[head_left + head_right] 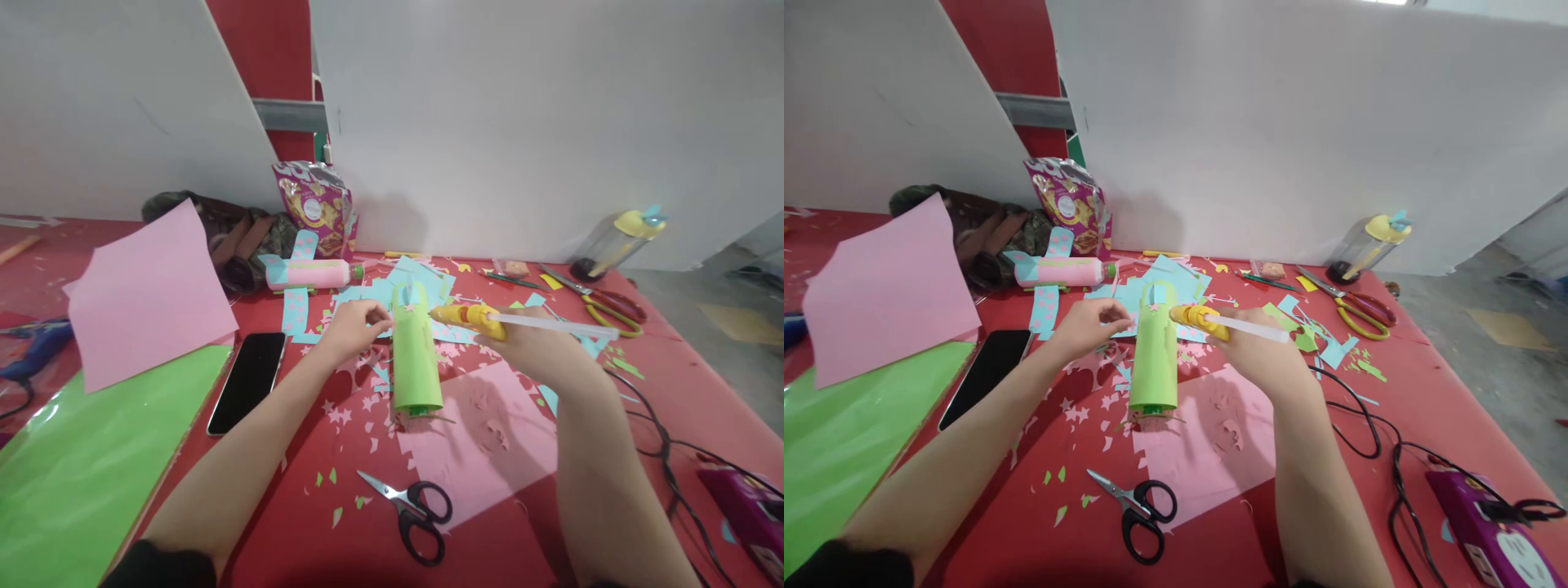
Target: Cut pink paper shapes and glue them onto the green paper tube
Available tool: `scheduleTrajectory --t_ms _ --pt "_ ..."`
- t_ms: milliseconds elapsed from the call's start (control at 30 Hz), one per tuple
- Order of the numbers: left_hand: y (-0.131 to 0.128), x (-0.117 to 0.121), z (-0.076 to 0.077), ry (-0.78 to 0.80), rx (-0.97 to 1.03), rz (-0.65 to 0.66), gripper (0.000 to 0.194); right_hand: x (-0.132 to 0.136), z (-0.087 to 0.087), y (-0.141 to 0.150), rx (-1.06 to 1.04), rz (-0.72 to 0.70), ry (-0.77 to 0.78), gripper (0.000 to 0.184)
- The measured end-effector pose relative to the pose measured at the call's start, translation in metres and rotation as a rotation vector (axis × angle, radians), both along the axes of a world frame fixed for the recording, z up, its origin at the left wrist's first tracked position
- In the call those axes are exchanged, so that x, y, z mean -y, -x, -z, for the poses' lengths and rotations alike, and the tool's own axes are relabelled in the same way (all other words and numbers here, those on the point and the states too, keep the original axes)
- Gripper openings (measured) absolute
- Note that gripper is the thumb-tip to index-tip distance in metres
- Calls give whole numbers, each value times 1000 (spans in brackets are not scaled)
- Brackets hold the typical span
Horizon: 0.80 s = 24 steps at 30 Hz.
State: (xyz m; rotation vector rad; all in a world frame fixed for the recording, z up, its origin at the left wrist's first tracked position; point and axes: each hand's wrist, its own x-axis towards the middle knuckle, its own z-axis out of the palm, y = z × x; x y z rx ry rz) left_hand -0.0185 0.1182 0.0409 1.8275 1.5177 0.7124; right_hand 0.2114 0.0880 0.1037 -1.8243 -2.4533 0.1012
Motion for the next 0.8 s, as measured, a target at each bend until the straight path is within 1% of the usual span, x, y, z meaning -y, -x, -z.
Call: scheduleTrajectory --t_ms 200,400,600,800 --pt "-24 -10 8 12 121 -67 17 -1 -2 -1 24 3 9 14" --pt "-33 -8 14 35 170 -144 21 -1 -3 -3 -42 19 39 12" --pt "-34 -10 20 36 147 -175 24 0 -5 -1 -65 26 70 13" --pt "-36 -12 22 13 60 -198 23 0 -6 -1 -89 60 98 13"
